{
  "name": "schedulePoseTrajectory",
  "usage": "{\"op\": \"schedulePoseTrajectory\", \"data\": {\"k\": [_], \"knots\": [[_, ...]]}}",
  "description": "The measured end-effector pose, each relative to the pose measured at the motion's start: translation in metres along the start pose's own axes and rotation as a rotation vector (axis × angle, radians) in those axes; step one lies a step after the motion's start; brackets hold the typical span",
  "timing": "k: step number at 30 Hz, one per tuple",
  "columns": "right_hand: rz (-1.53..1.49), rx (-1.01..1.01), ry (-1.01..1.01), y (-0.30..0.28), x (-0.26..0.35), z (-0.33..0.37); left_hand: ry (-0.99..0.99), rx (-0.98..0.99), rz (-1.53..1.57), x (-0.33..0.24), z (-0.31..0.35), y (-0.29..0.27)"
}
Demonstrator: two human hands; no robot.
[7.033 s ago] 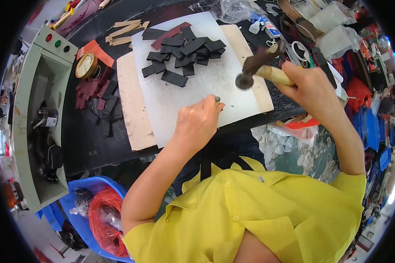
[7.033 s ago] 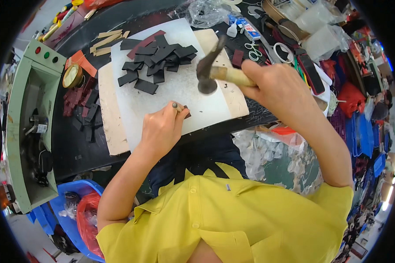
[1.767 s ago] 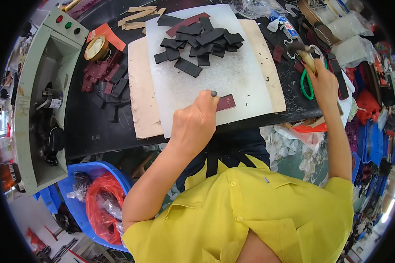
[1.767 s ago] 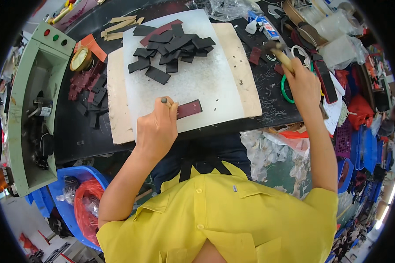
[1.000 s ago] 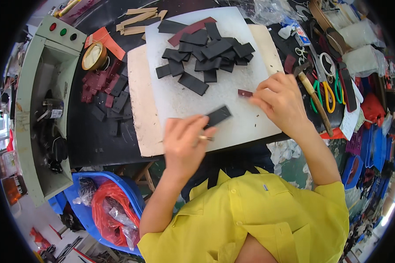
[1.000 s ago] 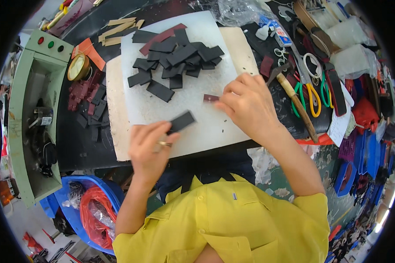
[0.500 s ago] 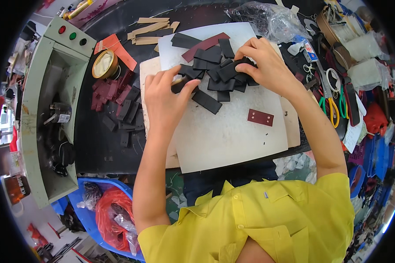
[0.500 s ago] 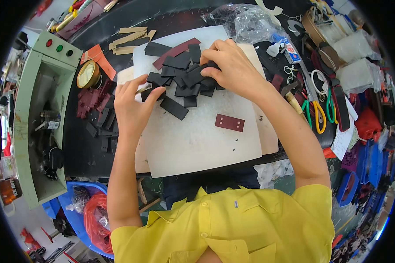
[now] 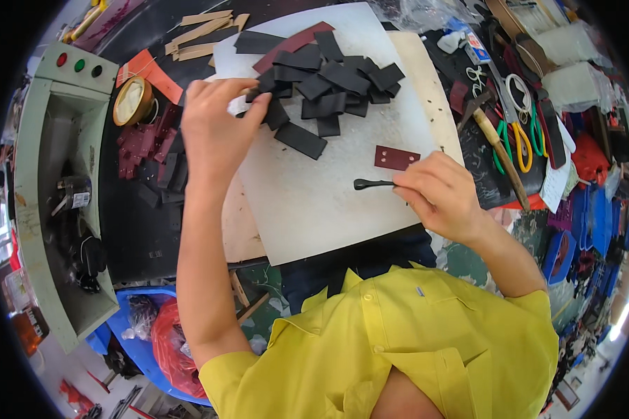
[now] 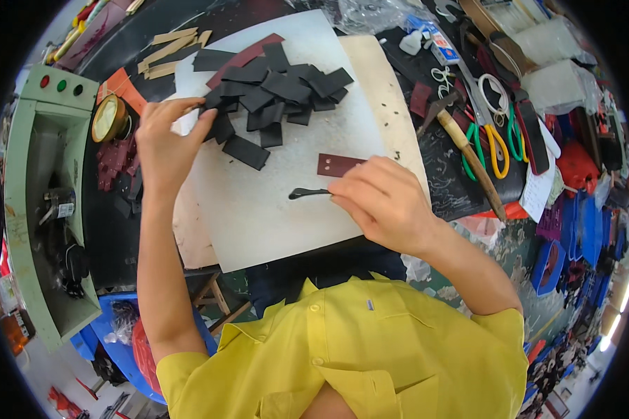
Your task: The person repeatedly picks up small rectangular leather pieces, aligns them, and uses a hammer and punch to drive metal rivets through pre-drilled holes. They handle black and maroon leather pieces one at a time, placing finished pieces aside on the workbench.
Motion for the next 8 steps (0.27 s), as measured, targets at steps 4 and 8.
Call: {"op": "schedulePoseTrajectory", "data": {"k": [4, 8], "knots": [[-0.152, 0.166, 0.025, -0.010, 0.015, 0.031, 0.087, -0.049, -0.322, -0.028, 0.006, -0.041], [-0.543, 0.325, 0.241, -0.023, 0.029, 0.040, -0.088, -0.003, 0.034, -0.051, 0.044, -0.066]]}}
Point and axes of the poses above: each hand's wrist, its own z-axis away from the middle knuckle, its own y-axis out of the palm, x = y × z, the point moved 2 cm from there along -z, towards the middle knuckle, and after that the axes turned 4 degrees about -x, right-handed, at the moved point
